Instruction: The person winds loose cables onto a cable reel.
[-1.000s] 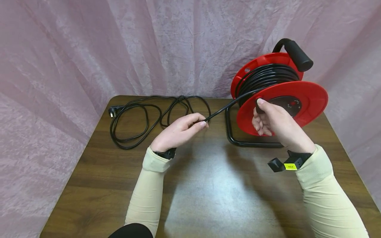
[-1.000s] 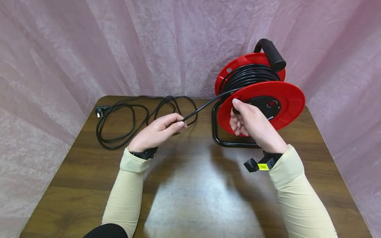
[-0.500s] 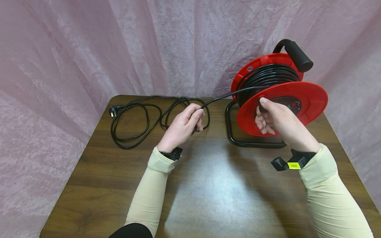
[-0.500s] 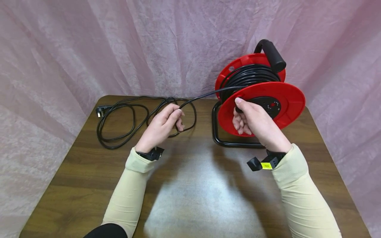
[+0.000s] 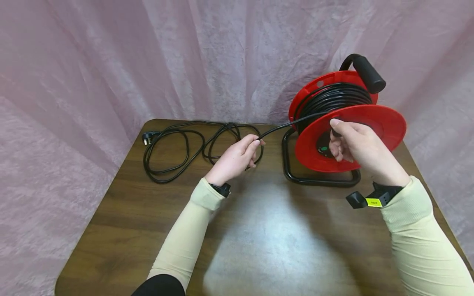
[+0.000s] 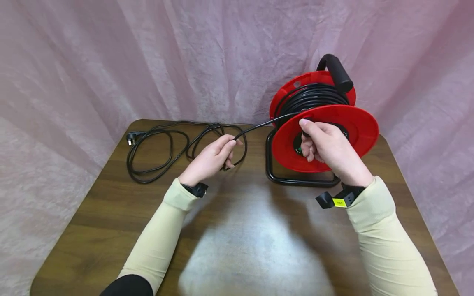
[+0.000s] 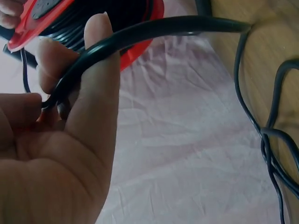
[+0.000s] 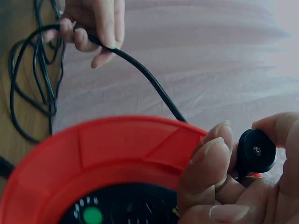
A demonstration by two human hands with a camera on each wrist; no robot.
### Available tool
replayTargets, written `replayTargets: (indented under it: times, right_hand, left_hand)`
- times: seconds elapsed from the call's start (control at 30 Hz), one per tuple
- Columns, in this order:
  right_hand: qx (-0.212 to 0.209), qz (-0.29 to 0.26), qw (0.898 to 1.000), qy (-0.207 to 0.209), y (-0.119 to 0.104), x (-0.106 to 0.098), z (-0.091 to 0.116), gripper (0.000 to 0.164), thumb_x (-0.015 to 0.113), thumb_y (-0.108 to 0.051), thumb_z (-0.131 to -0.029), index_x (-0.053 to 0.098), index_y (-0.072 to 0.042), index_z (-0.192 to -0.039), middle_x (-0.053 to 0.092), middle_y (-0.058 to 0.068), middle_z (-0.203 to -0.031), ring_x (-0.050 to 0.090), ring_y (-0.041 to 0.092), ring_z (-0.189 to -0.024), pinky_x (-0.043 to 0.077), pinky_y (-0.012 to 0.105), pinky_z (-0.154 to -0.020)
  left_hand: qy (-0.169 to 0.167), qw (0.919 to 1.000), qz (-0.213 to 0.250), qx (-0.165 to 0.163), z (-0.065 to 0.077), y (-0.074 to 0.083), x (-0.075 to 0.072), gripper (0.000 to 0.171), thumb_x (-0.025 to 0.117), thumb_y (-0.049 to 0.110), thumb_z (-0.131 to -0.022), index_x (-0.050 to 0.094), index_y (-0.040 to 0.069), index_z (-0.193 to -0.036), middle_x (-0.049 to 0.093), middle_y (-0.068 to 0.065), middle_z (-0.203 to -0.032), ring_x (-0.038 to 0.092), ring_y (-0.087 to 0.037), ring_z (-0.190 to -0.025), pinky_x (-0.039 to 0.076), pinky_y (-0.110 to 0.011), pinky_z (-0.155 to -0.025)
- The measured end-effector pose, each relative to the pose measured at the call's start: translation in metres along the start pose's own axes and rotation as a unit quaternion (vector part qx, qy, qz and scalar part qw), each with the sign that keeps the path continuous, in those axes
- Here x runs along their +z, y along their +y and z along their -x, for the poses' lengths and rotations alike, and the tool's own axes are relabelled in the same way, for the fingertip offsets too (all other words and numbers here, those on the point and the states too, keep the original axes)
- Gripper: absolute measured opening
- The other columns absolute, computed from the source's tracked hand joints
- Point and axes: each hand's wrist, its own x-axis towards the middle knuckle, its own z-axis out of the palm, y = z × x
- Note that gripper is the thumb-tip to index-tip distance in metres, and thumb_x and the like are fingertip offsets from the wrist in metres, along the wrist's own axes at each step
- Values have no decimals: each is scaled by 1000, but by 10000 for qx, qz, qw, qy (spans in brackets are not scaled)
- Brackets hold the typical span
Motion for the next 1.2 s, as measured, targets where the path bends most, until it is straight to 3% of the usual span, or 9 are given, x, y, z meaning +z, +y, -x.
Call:
replayTargets:
  times: [0.1,0.37,0.63,0.9,1.03,1.2]
  right_hand:
    - [-48,79,9998,180,-1,-5,-2,62,46,-60,-99,53,1,-99,58,12,-73,56,21,-61,47,31,-53]
    - [-156,296,9981,518,-3,-18,-1,59,43,-57,-102,51,2,-98,56,12,-72,56,22,-62,47,32,-61]
    - [-133,552,9946,872,1,-24,0,54,42,-50,-104,51,2,-95,57,12,-69,56,23,-59,47,30,-58]
    - [13,1178,9863,1158,3,-30,6,54,38,-51,-104,54,-1,-94,60,12,-72,59,27,-61,49,30,-58]
    - [254,1801,9741,1342,3,-35,11,53,34,-54,-103,55,-6,-98,62,13,-79,60,28,-68,46,35,-63]
    - [512,3032,9356,1736,3,-41,11,49,28,-49,-100,54,-8,-100,59,14,-87,53,33,-82,36,43,-66]
  left_hand:
    - [-206,9998,-73,16,0,0,3,35,33,41,-109,60,23,-122,59,-5,-83,62,-19,-72,51,-32,-69]
    - [-369,9991,-132,141,-1,-1,14,38,36,43,-109,63,16,-108,59,-1,-75,61,-19,-73,48,-32,-73]
    - [-372,9978,-283,463,-3,-3,19,33,37,39,-109,64,20,-113,58,1,-77,57,-9,-72,48,-30,-70]
    - [-516,9953,-437,700,-1,-3,23,27,38,33,-109,60,23,-121,58,2,-80,54,-8,-73,47,-30,-68]
    - [-565,9940,-565,741,0,-3,23,28,38,29,-109,59,21,-126,56,3,-82,53,-8,-75,46,-30,-69]
    - [-552,9915,-814,850,0,-5,23,26,42,23,-108,59,19,-127,56,5,-84,53,-8,-77,45,-29,-72]
